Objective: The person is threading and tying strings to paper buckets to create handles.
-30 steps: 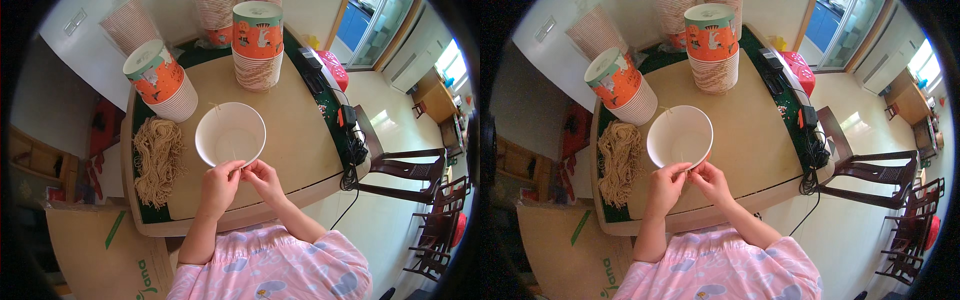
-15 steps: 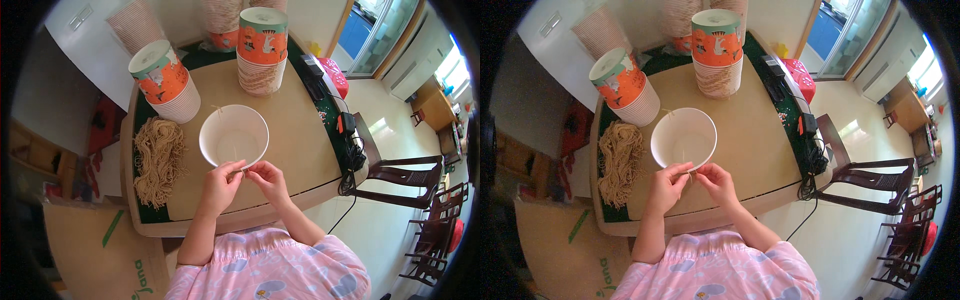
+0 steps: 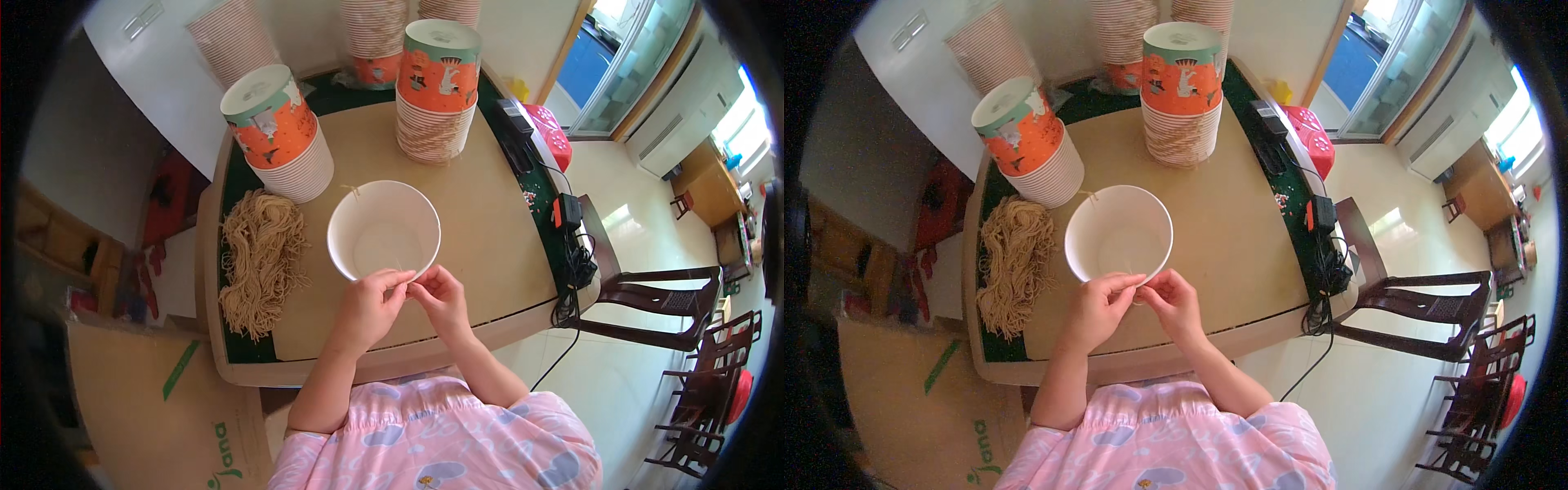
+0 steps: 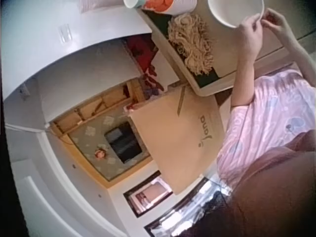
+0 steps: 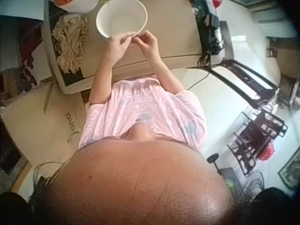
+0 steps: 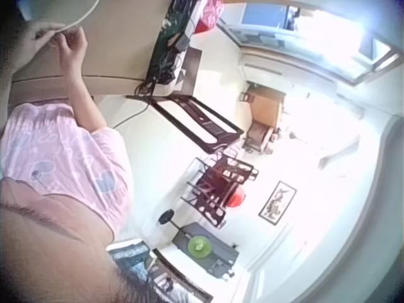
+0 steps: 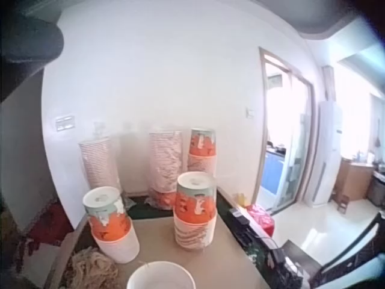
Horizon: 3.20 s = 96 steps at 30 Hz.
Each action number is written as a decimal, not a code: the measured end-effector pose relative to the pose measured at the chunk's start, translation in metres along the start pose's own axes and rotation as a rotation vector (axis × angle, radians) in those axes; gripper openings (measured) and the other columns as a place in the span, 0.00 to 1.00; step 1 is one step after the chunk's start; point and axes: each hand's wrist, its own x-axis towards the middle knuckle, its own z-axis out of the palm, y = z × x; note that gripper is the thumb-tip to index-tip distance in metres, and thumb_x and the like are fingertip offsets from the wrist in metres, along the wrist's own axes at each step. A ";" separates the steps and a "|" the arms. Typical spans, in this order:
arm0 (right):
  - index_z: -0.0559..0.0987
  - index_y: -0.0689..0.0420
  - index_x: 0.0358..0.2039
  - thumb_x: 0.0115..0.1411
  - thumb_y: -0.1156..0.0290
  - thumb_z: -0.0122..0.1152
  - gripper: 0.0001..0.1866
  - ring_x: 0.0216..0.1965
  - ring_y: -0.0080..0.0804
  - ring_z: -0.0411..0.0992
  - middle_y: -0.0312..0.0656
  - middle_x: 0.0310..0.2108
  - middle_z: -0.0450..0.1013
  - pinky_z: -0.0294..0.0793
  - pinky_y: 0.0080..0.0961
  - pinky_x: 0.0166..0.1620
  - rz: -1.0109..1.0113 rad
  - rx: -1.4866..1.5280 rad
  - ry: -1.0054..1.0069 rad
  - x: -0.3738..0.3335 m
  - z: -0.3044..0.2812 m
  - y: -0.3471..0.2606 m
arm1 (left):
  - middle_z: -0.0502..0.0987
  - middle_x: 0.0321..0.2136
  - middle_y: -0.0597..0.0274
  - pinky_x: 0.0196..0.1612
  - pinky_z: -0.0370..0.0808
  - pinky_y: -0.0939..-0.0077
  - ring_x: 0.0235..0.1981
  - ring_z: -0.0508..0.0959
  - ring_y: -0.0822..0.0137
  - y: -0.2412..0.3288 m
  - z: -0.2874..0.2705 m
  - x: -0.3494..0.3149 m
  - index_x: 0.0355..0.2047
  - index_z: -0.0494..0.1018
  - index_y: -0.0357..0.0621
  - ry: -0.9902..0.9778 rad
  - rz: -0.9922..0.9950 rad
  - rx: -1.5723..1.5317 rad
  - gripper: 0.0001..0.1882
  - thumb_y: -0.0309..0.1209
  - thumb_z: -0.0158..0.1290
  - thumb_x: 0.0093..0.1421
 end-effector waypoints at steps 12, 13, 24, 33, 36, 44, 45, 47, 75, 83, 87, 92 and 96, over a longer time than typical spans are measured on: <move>0.76 0.60 0.35 0.52 0.80 0.64 0.10 0.39 0.36 0.71 0.43 0.37 0.70 0.71 0.27 0.43 -0.470 -0.710 0.117 -0.002 -0.001 -0.036 | 0.78 0.42 0.59 0.43 0.73 0.84 0.43 0.75 0.73 -0.011 -0.003 -0.002 0.46 0.76 0.36 0.045 0.035 -0.331 0.14 0.20 0.49 0.60; 0.76 0.60 0.35 0.52 0.80 0.64 0.10 0.39 0.36 0.71 0.43 0.37 0.70 0.71 0.27 0.43 -0.469 -0.714 0.112 0.002 0.003 -0.043 | 0.77 0.42 0.59 0.42 0.73 0.84 0.42 0.75 0.74 -0.010 -0.003 -0.003 0.46 0.76 0.36 0.050 0.020 -0.313 0.14 0.19 0.49 0.60; 0.78 0.57 0.28 0.52 0.74 0.66 0.04 0.23 0.28 0.68 0.37 0.23 0.73 0.69 0.25 0.31 -0.385 -1.118 -0.188 0.015 0.013 -0.069 | 0.77 0.38 0.63 0.32 0.72 0.87 0.31 0.74 0.80 -0.009 -0.005 -0.008 0.44 0.76 0.36 0.095 0.033 -0.230 0.13 0.18 0.50 0.59; 0.79 0.57 0.30 0.54 0.76 0.64 0.03 0.22 0.25 0.67 0.38 0.22 0.73 0.69 0.21 0.30 -0.305 -0.899 -0.058 0.006 0.011 -0.051 | 0.79 0.36 0.57 0.27 0.72 0.78 0.21 0.74 0.70 0.004 -0.008 -0.017 0.41 0.77 0.40 0.156 -0.032 -0.202 0.12 0.22 0.54 0.56; 0.79 0.60 0.30 0.54 0.80 0.63 0.03 0.25 0.21 0.67 0.36 0.26 0.72 0.68 0.17 0.31 -0.341 -0.758 -0.069 0.007 0.015 -0.052 | 0.78 0.34 0.55 0.29 0.74 0.73 0.23 0.77 0.62 0.008 -0.004 -0.017 0.39 0.77 0.40 0.219 -0.001 -0.085 0.10 0.24 0.56 0.55; 0.76 0.63 0.29 0.56 0.83 0.60 0.02 0.29 0.16 0.66 0.34 0.29 0.70 0.66 0.13 0.32 -0.256 -0.435 -0.032 0.002 0.014 -0.041 | 0.77 0.28 0.54 0.29 0.75 0.67 0.27 0.79 0.54 0.004 0.014 -0.010 0.31 0.77 0.40 0.340 0.089 0.117 0.04 0.23 0.58 0.53; 0.76 0.63 0.30 0.57 0.83 0.59 0.02 0.29 0.15 0.66 0.33 0.29 0.70 0.65 0.13 0.32 -0.239 -0.404 -0.001 0.002 0.013 -0.042 | 0.77 0.28 0.54 0.29 0.75 0.67 0.27 0.79 0.54 0.004 0.013 -0.010 0.31 0.77 0.40 0.337 0.088 0.117 0.04 0.23 0.58 0.53; 0.75 0.61 0.30 0.58 0.83 0.58 0.03 0.29 0.15 0.66 0.31 0.29 0.70 0.64 0.11 0.33 -0.161 -0.261 0.031 0.005 0.013 -0.051 | 0.77 0.27 0.54 0.28 0.75 0.68 0.26 0.79 0.55 0.006 0.010 -0.011 0.30 0.76 0.39 0.316 0.075 0.095 0.04 0.23 0.57 0.53; 0.78 0.62 0.29 0.54 0.79 0.63 0.03 0.24 0.22 0.68 0.38 0.24 0.74 0.69 0.19 0.30 -0.340 -0.919 -0.176 0.022 0.006 -0.065 | 0.63 0.57 0.55 0.54 0.70 0.59 0.54 0.69 0.55 0.012 -0.041 -0.026 0.54 0.67 0.47 0.403 0.248 0.561 0.34 0.31 0.66 0.45; 0.78 0.62 0.29 0.54 0.79 0.63 0.03 0.25 0.23 0.71 0.38 0.24 0.75 0.71 0.19 0.30 -0.311 -0.936 -0.217 0.013 -0.001 -0.065 | 0.77 0.30 0.55 0.43 0.74 0.61 0.35 0.78 0.55 -0.005 -0.013 -0.016 0.33 0.74 0.40 -0.020 0.277 0.320 0.09 0.26 0.59 0.50; 0.77 0.62 0.32 0.57 0.78 0.60 0.02 0.27 0.29 0.74 0.41 0.28 0.76 0.74 0.22 0.30 -0.255 -0.873 -0.352 0.009 -0.005 -0.067 | 0.77 0.27 0.55 0.30 0.73 0.67 0.29 0.79 0.57 -0.002 -0.010 -0.015 0.31 0.73 0.39 0.044 0.254 0.094 0.05 0.23 0.57 0.53; 0.78 0.63 0.31 0.55 0.81 0.60 0.03 0.26 0.23 0.73 0.39 0.26 0.76 0.72 0.19 0.30 -0.249 -0.803 -0.366 0.008 -0.004 -0.064 | 0.78 0.27 0.58 0.28 0.72 0.73 0.27 0.79 0.66 0.007 -0.012 -0.016 0.31 0.73 0.39 0.041 0.060 -0.040 0.04 0.23 0.56 0.55; 0.77 0.62 0.32 0.57 0.79 0.59 0.02 0.27 0.24 0.73 0.40 0.27 0.75 0.71 0.19 0.30 -0.272 -0.786 -0.393 0.007 -0.003 -0.063 | 0.74 0.22 0.57 0.25 0.69 0.73 0.23 0.75 0.68 0.000 -0.008 -0.019 0.29 0.70 0.38 0.132 0.135 -0.166 0.03 0.23 0.53 0.57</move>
